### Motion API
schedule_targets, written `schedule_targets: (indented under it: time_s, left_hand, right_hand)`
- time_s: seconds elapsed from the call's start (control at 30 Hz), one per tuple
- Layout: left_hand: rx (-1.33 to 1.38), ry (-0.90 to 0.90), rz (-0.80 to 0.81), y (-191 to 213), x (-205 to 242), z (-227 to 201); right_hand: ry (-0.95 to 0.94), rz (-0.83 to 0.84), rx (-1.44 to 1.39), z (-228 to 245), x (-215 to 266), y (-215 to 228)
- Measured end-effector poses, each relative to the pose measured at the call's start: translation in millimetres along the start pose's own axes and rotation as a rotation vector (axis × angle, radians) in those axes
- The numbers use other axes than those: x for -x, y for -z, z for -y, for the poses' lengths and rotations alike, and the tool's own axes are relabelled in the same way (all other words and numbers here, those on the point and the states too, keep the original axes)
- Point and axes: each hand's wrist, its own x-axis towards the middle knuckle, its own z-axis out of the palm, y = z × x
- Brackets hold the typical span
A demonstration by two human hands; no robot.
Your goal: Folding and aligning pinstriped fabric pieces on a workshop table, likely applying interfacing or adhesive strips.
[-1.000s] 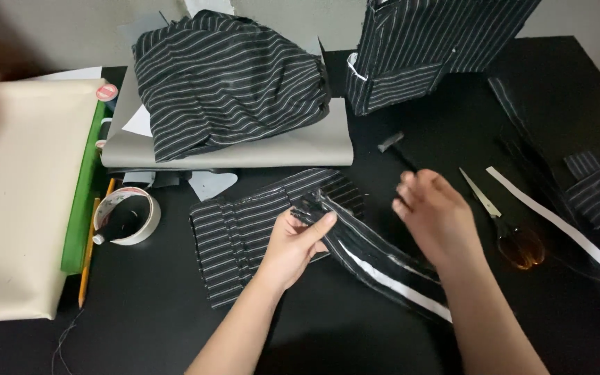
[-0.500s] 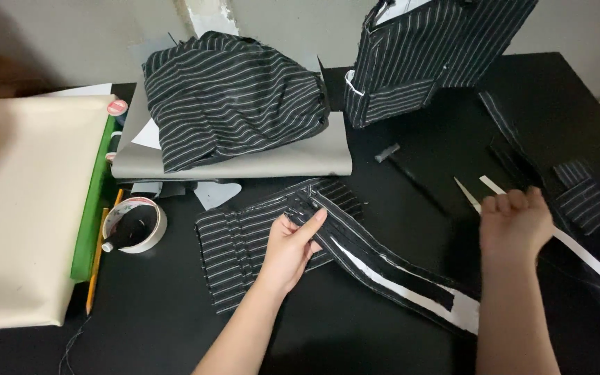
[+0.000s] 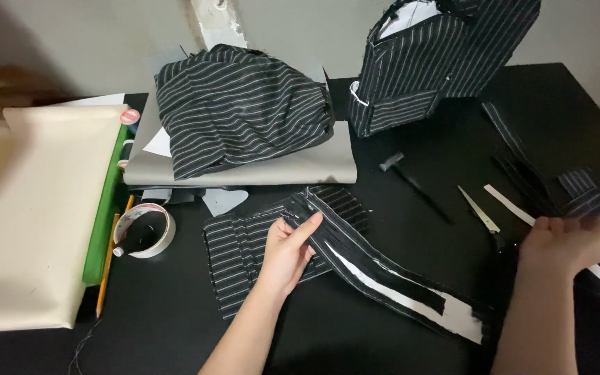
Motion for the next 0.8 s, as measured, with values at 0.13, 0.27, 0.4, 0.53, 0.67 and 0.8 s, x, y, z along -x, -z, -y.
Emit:
schedule_targets:
  time_s: [0.13,0.27,0.4,0.53,0.67,0.8]
  left_hand:
    - [0.036,-0.022,0.008,0,1,0]
    - [0.076,0.016,-0.02,2,0,3]
    - [0.004,0.004,-0.011,-4,3,-2]
    - [-0.029,0.047,-0.025,5,-4,11]
    - [-0.072,-0.009,-0.059,3,-4,10]
    - [-0.154,-0.067,0.047,-3,1,2]
  right_hand:
    - [0.114,-0.1,0.106,12,25,-22]
    - [0.106,-0.109,0.164,5,16,-24]
    - [-0.149,-0.032,0.65,28,131,-96]
    - [-0.048,0.558,1.263,3,176,-95]
    - [-0.117,1.403,1.05,3,231,-95]
    - [0.01,1.426,1.108,-13,242,-78]
